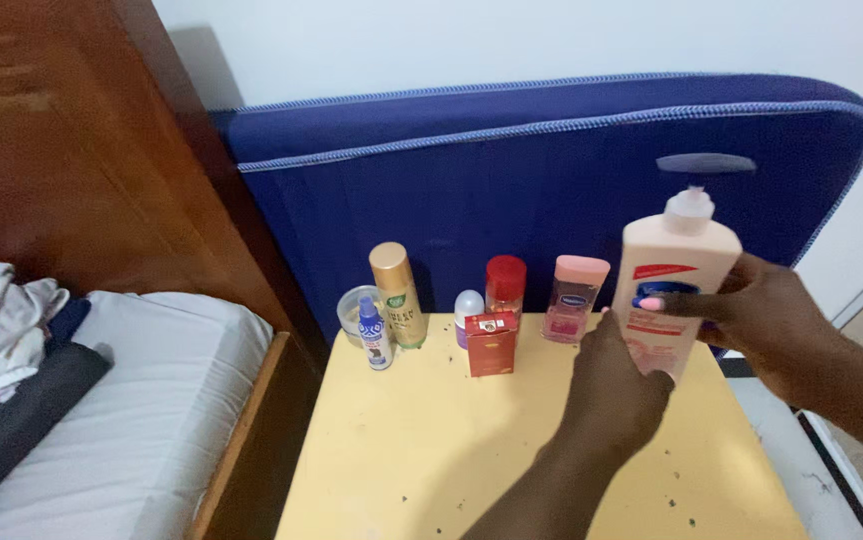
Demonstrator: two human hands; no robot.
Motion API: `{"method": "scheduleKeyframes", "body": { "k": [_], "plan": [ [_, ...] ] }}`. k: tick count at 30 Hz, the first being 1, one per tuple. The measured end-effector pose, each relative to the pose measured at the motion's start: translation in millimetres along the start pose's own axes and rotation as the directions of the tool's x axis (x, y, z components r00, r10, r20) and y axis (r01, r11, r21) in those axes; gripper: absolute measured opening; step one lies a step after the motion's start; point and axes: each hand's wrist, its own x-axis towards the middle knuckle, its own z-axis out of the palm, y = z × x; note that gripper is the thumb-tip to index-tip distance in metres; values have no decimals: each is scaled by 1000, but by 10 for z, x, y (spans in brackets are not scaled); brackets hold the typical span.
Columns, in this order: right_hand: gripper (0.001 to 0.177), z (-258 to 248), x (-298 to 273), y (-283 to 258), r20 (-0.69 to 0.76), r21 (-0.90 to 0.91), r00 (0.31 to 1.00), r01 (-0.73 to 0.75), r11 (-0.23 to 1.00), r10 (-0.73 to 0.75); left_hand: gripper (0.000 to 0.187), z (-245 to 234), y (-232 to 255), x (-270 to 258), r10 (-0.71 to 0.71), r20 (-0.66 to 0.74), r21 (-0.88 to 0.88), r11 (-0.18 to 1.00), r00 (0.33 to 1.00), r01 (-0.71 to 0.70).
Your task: The person moves various personal care products from a bed onto a bedside table, including perfume boxes, lotion bottles, and a package of sanitary pads.
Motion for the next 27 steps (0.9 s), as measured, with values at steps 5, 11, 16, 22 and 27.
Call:
{"method": "scheduleKeyframes", "body": {
  "k": [5,11,16,22,27],
  "plan": [
    [61,267,232,279,85,104,993,72,992,-81,62,17,-389,132,83,-60,-115,989,995,-89],
    [63,580,466,416,121,65,984,123,990,-130,70,-66,-606,177,-133,-50,-82,988,990,128],
    [63,767,582,543,155,61,975,153,986,-161,84,-44,-811,217,-119,-94,-121,987,988,108],
    [64,874,780,663,150,62,980,124,990,-133,101,-4,-968,325,-228,-39,-119,968,973,222],
    [63,966,924,742,158,86,979,118,989,-131,112,99,-1126,425,-244,-49,-120,964,969,236]
  ]
}}
